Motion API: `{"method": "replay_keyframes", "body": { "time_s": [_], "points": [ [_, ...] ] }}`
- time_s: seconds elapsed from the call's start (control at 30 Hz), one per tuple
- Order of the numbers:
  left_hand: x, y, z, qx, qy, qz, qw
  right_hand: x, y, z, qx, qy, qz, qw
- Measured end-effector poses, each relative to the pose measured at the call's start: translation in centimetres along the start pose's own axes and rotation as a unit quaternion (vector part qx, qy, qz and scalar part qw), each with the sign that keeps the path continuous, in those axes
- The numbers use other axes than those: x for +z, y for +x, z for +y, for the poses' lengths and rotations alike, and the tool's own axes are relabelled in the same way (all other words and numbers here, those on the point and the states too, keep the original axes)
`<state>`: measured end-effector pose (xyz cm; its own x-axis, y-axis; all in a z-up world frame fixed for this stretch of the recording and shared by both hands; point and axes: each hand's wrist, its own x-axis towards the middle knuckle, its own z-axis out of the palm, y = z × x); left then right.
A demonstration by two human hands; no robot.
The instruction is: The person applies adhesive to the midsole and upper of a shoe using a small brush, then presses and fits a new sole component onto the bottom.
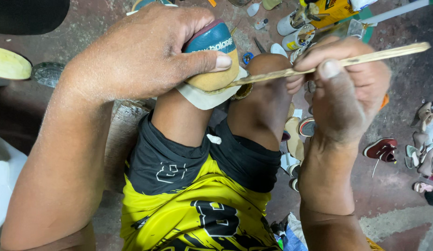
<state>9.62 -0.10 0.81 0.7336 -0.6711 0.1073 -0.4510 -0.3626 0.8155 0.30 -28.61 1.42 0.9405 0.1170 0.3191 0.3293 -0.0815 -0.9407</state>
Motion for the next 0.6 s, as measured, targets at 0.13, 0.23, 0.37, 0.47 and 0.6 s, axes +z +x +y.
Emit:
{"method": "replay_keyframes", "body": {
  "time_s": [0.13,0.23,0.37,0.47,0.6],
  "points": [
    [-0.2,0.0,-0.2,0.035,0.004,-0.014,0.999,-0.6,0.1,0.5,0.024,0.049,-0.001,0.999],
    [-0.1,-0.1,-0.2,0.018,-0.001,-0.017,1.0,-0.5,-0.2,1.3,0.031,0.067,-0.015,0.997],
    [-0.1,-0.3,-0.3,0.021,-0.003,-0.016,1.0,-0.9,0.4,1.5,0.029,0.061,-0.004,0.998],
    [-0.1,-0.4,-0.2,0.016,-0.003,-0.01,1.0,-0.9,0.7,1.2,0.032,0.06,0.004,0.998],
    [0.1,0.0,0.2,0.005,-0.016,0.003,1.0,0.4,-0.4,0.5,0.04,0.038,0.017,0.998]
  ]
}}
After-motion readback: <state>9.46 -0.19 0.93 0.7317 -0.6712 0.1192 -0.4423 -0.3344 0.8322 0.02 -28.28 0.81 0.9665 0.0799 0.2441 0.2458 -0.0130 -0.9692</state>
